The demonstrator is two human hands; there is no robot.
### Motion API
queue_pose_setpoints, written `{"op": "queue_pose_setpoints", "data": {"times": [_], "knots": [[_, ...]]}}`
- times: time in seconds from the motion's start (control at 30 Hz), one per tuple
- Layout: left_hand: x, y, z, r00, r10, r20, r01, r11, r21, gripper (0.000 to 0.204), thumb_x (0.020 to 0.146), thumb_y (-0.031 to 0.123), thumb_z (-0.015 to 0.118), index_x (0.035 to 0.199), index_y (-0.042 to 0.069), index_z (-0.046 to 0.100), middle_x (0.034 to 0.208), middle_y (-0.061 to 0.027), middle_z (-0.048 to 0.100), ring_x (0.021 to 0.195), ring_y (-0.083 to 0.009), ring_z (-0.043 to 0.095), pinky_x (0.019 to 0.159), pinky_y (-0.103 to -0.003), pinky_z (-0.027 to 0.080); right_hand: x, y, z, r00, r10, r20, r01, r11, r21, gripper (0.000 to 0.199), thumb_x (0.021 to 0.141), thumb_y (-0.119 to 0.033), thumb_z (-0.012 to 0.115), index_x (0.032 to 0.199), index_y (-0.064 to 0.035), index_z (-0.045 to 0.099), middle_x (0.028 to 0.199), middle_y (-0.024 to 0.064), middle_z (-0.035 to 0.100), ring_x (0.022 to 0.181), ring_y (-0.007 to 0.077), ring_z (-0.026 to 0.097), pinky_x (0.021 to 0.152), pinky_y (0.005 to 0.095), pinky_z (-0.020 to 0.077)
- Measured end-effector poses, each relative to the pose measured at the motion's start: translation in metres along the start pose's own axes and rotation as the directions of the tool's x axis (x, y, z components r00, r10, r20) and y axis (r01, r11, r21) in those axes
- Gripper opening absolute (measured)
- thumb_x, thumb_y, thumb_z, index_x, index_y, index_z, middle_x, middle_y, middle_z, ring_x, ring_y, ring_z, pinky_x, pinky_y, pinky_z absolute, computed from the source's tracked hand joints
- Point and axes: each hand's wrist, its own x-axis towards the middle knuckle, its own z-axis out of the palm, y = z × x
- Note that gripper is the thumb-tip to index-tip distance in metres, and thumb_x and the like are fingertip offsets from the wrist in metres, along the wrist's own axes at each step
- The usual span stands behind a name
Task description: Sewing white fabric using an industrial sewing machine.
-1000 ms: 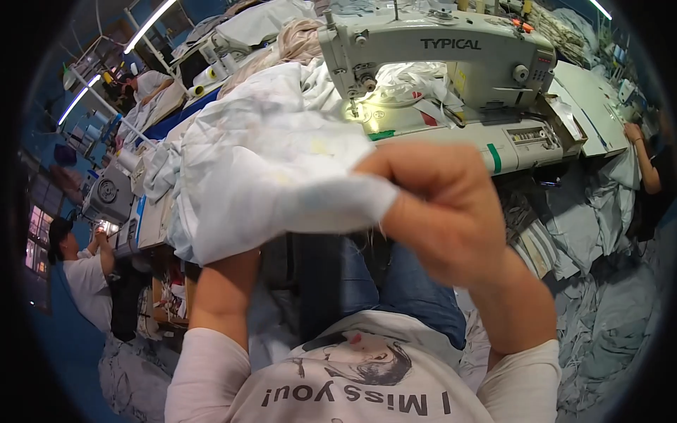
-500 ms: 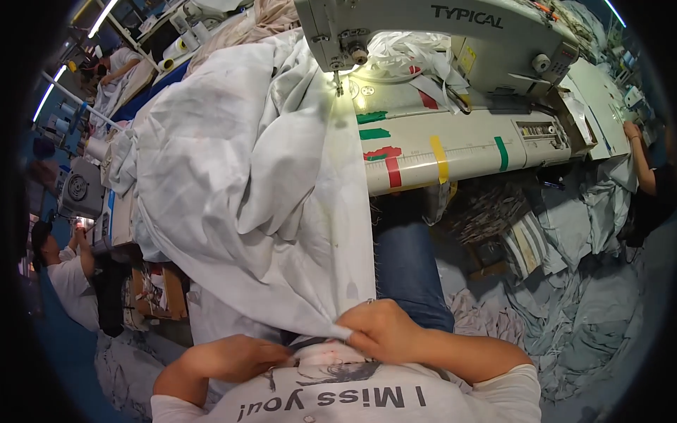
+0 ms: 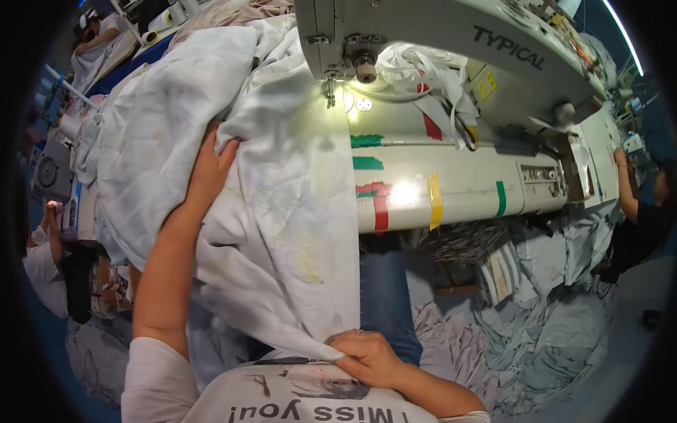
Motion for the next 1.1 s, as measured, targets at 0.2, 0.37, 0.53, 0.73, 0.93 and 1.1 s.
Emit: {"op": "queue_pose_setpoints", "data": {"times": [0.2, 0.37, 0.53, 0.73, 0.93, 1.1], "knots": [[0.046, -0.023, 0.020, 0.999, 0.036, 0.004, -0.036, 0.999, -0.001, 0.053, 0.086, 0.028, 0.063, 0.127, -0.003, 0.050, 0.125, -0.0232, 0.053, 0.119, -0.0360, 0.047, 0.102, -0.037, 0.034, 0.029, -0.003, -0.016, 0.999, -0.042, -0.018, 0.042, 0.999, 0.007, 0.015, 0.082, -0.001, 0.061, 0.095, 0.0060, 0.065, 0.086, 0.0163, 0.066, 0.084, 0.0301, 0.065, 0.080, 0.0358, 0.0487], [0.094, -0.046, 0.034, 0.998, 0.062, -0.018, -0.061, 0.998, 0.005, 0.054, 0.085, 0.031, 0.063, 0.126, -0.002, 0.050, 0.126, -0.0232, 0.053, 0.120, -0.0358, 0.046, 0.103, -0.037, 0.033, 0.059, -0.007, -0.026, 0.994, -0.111, 0.000, 0.111, 0.994, -0.001, 0.013, 0.082, 0.000, 0.061, 0.094, 0.0055, 0.065, 0.084, 0.0158, 0.065, 0.081, 0.0302, 0.063, 0.079, 0.0362, 0.0485], [0.131, -0.065, 0.048, 0.999, 0.046, -0.001, -0.046, 0.999, 0.004, 0.054, 0.086, 0.032, 0.063, 0.126, -0.002, 0.050, 0.127, -0.0239, 0.052, 0.121, -0.0365, 0.045, 0.104, -0.037, 0.032, 0.083, -0.016, -0.039, 0.988, -0.157, 0.002, 0.156, 0.987, -0.047, 0.013, 0.080, 0.002, 0.060, 0.093, 0.0047, 0.064, 0.083, 0.0149, 0.065, 0.081, 0.0316, 0.063, 0.078, 0.0371, 0.0491], [0.169, -0.083, 0.060, 0.998, 0.057, -0.021, -0.059, 0.995, -0.086, 0.045, 0.087, 0.030, 0.064, 0.119, 0.002, 0.052, 0.111, -0.0208, 0.059, 0.104, -0.0353, 0.053, 0.093, -0.037, 0.040, 0.111, -0.037, -0.059, 0.975, -0.224, 0.002, 0.222, 0.967, -0.123, 0.023, 0.072, 0.003, 0.060, 0.094, 0.0006, 0.062, 0.081, 0.0146, 0.061, 0.078, 0.0341, 0.061, 0.079, 0.0408, 0.0501], [0.202, -0.096, 0.072, 0.995, 0.096, -0.007, -0.096, 0.982, -0.164, 0.036, 0.087, 0.025, 0.063, 0.113, 0.002, 0.052, 0.106, -0.0191, 0.060, 0.101, -0.0336, 0.054, 0.090, -0.037, 0.041, 0.129, -0.047, -0.074, 0.954, -0.298, -0.042, 0.287, 0.942, -0.171, 0.029, 0.068, 0.004, 0.058, 0.097, 0.0013, 0.062, 0.083, 0.0144, 0.061, 0.080, 0.0341, 0.061, 0.080, 0.0423, 0.0505], [0.222, -0.113, 0.083, 0.968, 0.210, -0.135, -0.232, 0.957, -0.173, 0.033, 0.087, 0.022, 0.063, 0.112, 0.003, 0.053, 0.102, -0.0185, 0.060, 0.096, -0.0323, 0.055, 0.087, -0.036, 0.042, 0.153, -0.044, -0.088, 0.953, -0.303, -0.019, 0.293, 0.934, -0.202, 0.029, 0.068, 0.003, 0.058, 0.097, 0.0005, 0.062, 0.083, 0.0143, 0.061, 0.080, 0.0344, 0.061, 0.080, 0.0417, 0.0505]]}}
